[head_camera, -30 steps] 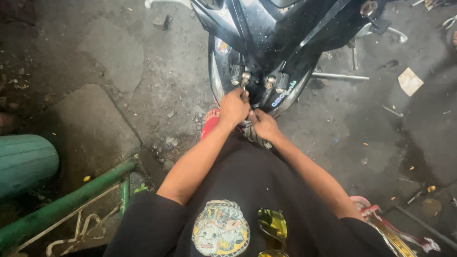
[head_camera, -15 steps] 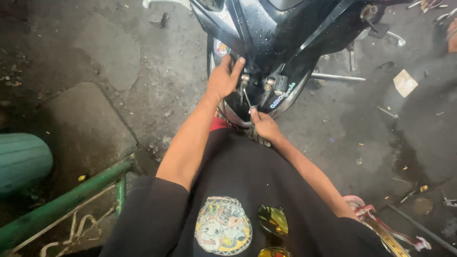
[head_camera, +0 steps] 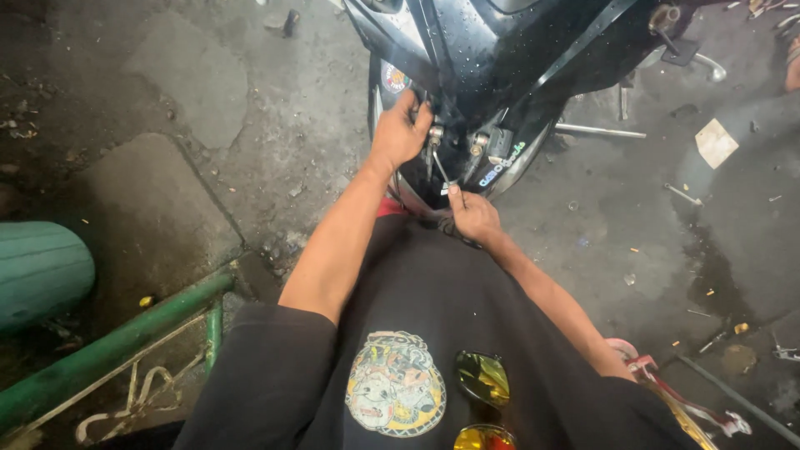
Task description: Disassembling the front cowl of a motorcycle using hand tools to access internal components.
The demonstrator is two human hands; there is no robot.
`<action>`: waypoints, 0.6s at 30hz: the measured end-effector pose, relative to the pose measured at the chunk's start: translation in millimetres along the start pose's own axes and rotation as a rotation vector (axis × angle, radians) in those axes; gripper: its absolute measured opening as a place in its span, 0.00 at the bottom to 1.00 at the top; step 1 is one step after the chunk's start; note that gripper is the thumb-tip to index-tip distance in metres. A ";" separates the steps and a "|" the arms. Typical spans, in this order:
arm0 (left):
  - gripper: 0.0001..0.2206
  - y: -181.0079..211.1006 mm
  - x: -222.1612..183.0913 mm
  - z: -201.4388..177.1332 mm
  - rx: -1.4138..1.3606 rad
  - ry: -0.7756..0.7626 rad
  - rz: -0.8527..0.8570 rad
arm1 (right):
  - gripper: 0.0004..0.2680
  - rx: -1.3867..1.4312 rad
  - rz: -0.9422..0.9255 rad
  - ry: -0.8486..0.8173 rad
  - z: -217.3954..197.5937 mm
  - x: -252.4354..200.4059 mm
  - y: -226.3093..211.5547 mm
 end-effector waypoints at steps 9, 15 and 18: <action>0.17 27.2 -13.3 -20.1 -0.040 -0.102 -0.083 | 0.28 0.063 -0.066 0.060 5.4 -8.7 -7.0; 0.24 15.4 -10.2 -58.2 -0.334 -0.374 -0.142 | 0.24 0.033 -0.031 0.149 18.0 -15.6 -13.8; 0.18 -27.7 -10.6 -65.3 -0.347 -0.318 -0.184 | 0.19 -0.036 0.043 0.253 30.0 -20.3 -21.1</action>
Point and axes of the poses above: each hand's wrist, its own x-axis towards the middle knuckle, its own z-axis out of the palm, y = z × x, the point moved 1 cm from there along x, towards the middle knuckle, and after that the axes turned 12 degrees about -y, right-handed, at the moved point
